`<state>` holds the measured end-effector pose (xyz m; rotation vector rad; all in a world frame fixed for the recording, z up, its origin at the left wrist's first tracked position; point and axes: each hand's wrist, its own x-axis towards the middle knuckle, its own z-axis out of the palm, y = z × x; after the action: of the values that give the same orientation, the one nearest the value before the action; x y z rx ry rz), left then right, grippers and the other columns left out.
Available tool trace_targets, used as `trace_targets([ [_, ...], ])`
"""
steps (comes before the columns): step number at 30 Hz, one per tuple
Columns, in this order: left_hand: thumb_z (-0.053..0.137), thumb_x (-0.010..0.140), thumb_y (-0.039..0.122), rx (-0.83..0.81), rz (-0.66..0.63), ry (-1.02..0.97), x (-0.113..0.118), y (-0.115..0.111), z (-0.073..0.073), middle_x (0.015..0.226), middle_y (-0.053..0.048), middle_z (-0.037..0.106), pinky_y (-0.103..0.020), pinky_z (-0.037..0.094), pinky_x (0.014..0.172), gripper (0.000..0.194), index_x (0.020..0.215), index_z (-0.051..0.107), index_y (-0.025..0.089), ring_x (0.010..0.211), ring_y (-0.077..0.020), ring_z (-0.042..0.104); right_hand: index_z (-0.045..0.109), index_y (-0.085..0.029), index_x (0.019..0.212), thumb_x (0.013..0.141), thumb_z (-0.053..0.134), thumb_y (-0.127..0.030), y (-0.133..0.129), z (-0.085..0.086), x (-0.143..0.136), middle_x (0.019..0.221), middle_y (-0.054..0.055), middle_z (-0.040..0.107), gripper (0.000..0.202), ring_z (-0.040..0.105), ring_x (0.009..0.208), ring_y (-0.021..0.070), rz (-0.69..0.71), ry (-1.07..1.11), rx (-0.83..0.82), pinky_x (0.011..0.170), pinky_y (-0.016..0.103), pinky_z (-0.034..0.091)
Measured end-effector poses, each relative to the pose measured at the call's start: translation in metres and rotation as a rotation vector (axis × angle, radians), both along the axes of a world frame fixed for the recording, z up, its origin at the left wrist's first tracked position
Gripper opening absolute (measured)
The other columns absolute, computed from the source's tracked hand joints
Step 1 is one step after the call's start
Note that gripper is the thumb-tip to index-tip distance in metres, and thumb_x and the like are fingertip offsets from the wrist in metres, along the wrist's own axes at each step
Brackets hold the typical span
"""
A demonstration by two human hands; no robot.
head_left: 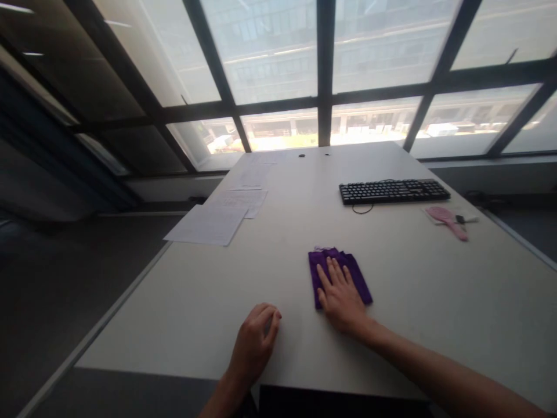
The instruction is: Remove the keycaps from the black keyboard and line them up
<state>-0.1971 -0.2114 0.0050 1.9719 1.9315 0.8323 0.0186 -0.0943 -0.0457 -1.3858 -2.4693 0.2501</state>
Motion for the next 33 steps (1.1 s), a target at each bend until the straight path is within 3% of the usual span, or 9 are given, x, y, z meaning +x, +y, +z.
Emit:
trace_targets([
  [5, 0.036, 0.094, 0.017, 0.157, 0.163, 0.007, -0.017, -0.033, -0.016, 0.125, -0.011, 0.063, -0.046, 0.048, 0.106, 0.040, 0.126, 0.060, 0.020, 0.122, -0.0245, 0.056, 0.027, -0.011, 0.155, 0.090, 0.051, -0.035, -0.062, 0.022, -0.120, 0.162, 0.017, 0.016, 0.073, 0.006, 0.150, 0.0360, 0.443, 0.078, -0.088, 0.119, 0.061, 0.012],
  [9, 0.031, 0.092, 0.011, 0.161, 0.270, 0.057, -0.029, -0.039, -0.020, 0.140, -0.011, 0.055, -0.049, 0.042, 0.113, 0.050, 0.136, 0.054, 0.018, 0.133, -0.0238, 0.049, 0.029, -0.007, 0.154, 0.089, 0.049, -0.026, -0.069, 0.030, -0.151, 0.160, 0.019, 0.024, 0.071, 0.016, 0.149, 0.0338, 0.604, 0.166, -0.176, 0.119, 0.057, 0.018],
  [13, 0.029, 0.098, 0.019, 0.058, 0.331, 0.163, -0.017, -0.024, -0.030, 0.153, -0.014, 0.041, -0.046, 0.037, 0.117, 0.052, 0.149, 0.037, 0.013, 0.143, -0.0248, 0.036, 0.050, -0.012, 0.143, 0.088, 0.037, -0.013, -0.049, 0.030, -0.135, 0.155, 0.012, 0.038, 0.057, 0.028, 0.147, 0.0241, 0.423, 0.324, -0.267, 0.119, 0.047, 0.030],
  [17, 0.042, 0.098, 0.043, -0.127, 0.220, 0.376, -0.027, -0.006, -0.039, 0.161, -0.016, 0.022, -0.055, 0.026, 0.119, 0.064, 0.154, 0.028, 0.014, 0.150, -0.0328, 0.016, 0.063, -0.020, 0.127, 0.093, 0.036, -0.022, -0.032, 0.031, -0.103, 0.146, 0.009, 0.051, 0.044, 0.037, 0.143, 0.0243, 0.302, 0.464, -0.237, 0.115, 0.050, 0.037],
  [21, 0.036, 0.099, 0.053, -0.270, 0.194, 0.453, -0.118, 0.001, -0.027, 0.163, -0.009, 0.017, -0.054, 0.014, 0.121, 0.065, 0.155, 0.024, 0.024, 0.151, -0.0298, 0.012, 0.064, -0.027, 0.126, 0.096, 0.040, -0.031, -0.031, 0.030, -0.085, 0.143, 0.007, 0.054, 0.039, 0.043, 0.139, 0.0266, 0.370, 0.456, -0.211, 0.111, 0.051, 0.042],
  [25, 0.028, 0.101, 0.046, -0.434, 0.554, 0.453, -0.242, -0.008, 0.000, 0.163, -0.013, 0.013, -0.054, 0.015, 0.119, 0.062, 0.155, 0.023, 0.017, 0.150, -0.0324, 0.014, 0.061, -0.031, 0.132, 0.097, 0.040, -0.033, -0.039, 0.025, -0.076, 0.140, 0.007, 0.056, 0.042, 0.050, 0.134, 0.0273, 0.436, 0.402, -0.166, 0.105, 0.050, 0.050],
  [28, 0.025, 0.102, 0.043, -0.499, 0.697, 0.447, -0.292, -0.019, 0.009, 0.162, -0.018, 0.013, -0.055, 0.016, 0.118, 0.063, 0.155, 0.022, 0.011, 0.150, -0.0339, 0.014, 0.063, -0.029, 0.129, 0.097, 0.040, -0.034, -0.040, 0.026, -0.070, 0.140, 0.008, 0.057, 0.040, 0.050, 0.133, 0.0269, 0.438, 0.394, -0.162, 0.105, 0.049, 0.050],
  [30, 0.026, 0.101, 0.043, -0.497, 0.681, 0.450, -0.288, -0.022, 0.005, 0.162, -0.018, 0.014, -0.054, 0.016, 0.118, 0.063, 0.155, 0.022, 0.011, 0.150, -0.0334, 0.013, 0.066, -0.025, 0.122, 0.098, 0.040, -0.034, -0.038, 0.030, -0.066, 0.140, 0.009, 0.057, 0.037, 0.049, 0.134, 0.0273, 0.417, 0.400, -0.193, 0.107, 0.050, 0.048],
  [33, 0.029, 0.101, 0.044, -0.405, 0.505, 0.483, -0.223, -0.021, -0.011, 0.163, -0.014, 0.014, -0.053, 0.014, 0.120, 0.062, 0.156, 0.023, 0.015, 0.151, -0.0317, 0.011, 0.067, -0.021, 0.116, 0.098, 0.040, -0.034, -0.032, 0.038, -0.067, 0.141, 0.011, 0.056, 0.034, 0.046, 0.137, 0.0283, 0.400, 0.413, -0.221, 0.109, 0.050, 0.045],
])
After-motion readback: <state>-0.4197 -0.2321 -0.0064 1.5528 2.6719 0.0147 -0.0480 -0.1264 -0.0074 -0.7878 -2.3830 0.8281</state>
